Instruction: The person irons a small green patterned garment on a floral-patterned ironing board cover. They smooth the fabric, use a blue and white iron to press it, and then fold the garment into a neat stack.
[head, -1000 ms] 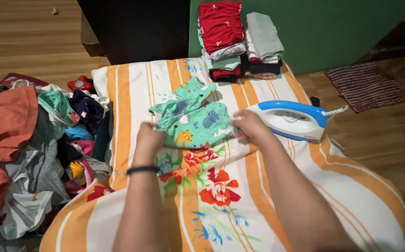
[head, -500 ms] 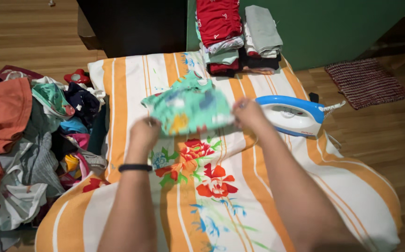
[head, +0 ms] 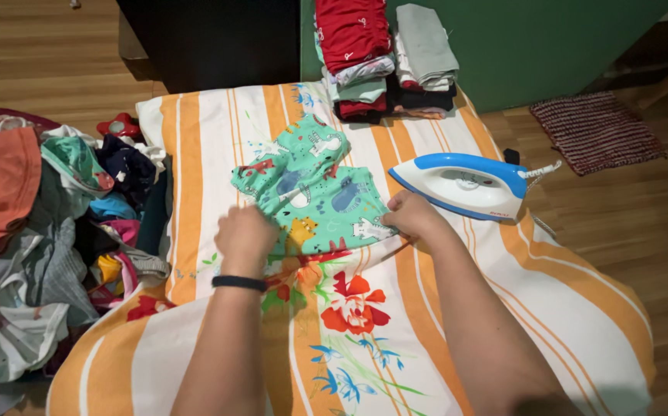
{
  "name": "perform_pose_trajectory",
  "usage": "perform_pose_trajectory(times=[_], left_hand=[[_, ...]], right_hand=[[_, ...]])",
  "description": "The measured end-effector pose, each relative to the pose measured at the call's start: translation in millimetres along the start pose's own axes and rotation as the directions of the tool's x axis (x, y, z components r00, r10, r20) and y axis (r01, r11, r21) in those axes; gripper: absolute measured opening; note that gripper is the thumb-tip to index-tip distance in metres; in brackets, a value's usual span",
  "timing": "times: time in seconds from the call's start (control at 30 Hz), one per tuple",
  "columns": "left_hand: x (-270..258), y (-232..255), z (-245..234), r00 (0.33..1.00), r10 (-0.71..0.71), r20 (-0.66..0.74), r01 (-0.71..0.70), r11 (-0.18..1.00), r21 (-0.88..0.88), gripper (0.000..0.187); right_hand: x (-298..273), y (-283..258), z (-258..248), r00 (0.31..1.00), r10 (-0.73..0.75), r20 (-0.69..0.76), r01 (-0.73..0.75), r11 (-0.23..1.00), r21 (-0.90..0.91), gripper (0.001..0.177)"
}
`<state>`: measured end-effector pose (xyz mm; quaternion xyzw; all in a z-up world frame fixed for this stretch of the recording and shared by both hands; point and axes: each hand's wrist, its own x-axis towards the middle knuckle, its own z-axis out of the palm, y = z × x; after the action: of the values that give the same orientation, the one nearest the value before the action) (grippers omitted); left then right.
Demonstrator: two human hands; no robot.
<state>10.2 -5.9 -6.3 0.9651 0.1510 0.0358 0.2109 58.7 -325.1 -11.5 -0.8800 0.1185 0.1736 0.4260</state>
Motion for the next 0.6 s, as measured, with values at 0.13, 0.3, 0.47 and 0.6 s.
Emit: perform_pose_trajectory(times=[0.13, 0.3, 0.47, 0.6], left_hand=[[23, 49, 10, 0.921, 0.328, -0.209, -0.323, 0.945, 0.061, 0.014], [66, 105, 62, 0.798, 0.600, -0.046, -0.596, 0.799, 0.076, 0.036], [105, 117, 85, 0.791, 0.610, 0.041, -0.596, 0.753, 0.279, 0.052], [113, 120, 71, 0.857, 0.511, 0.066, -0.493, 0.776, 0.393, 0.044]], right_hand=[[4, 6, 5, 0.999, -0.022, -0.033, 0.022, 0.999, 0.026, 0.044], [9, 22, 4, 1.000, 0.011, 0.024, -0.014, 0.994, 0.110, 0.037], [1, 35, -4, 0.997, 0.002, 0.077, -0.019, 0.973, 0.231, 0.036], [-6, 37, -15, 0.996, 0.015, 0.090, -0.035, 0.974, 0.223, 0.036]])
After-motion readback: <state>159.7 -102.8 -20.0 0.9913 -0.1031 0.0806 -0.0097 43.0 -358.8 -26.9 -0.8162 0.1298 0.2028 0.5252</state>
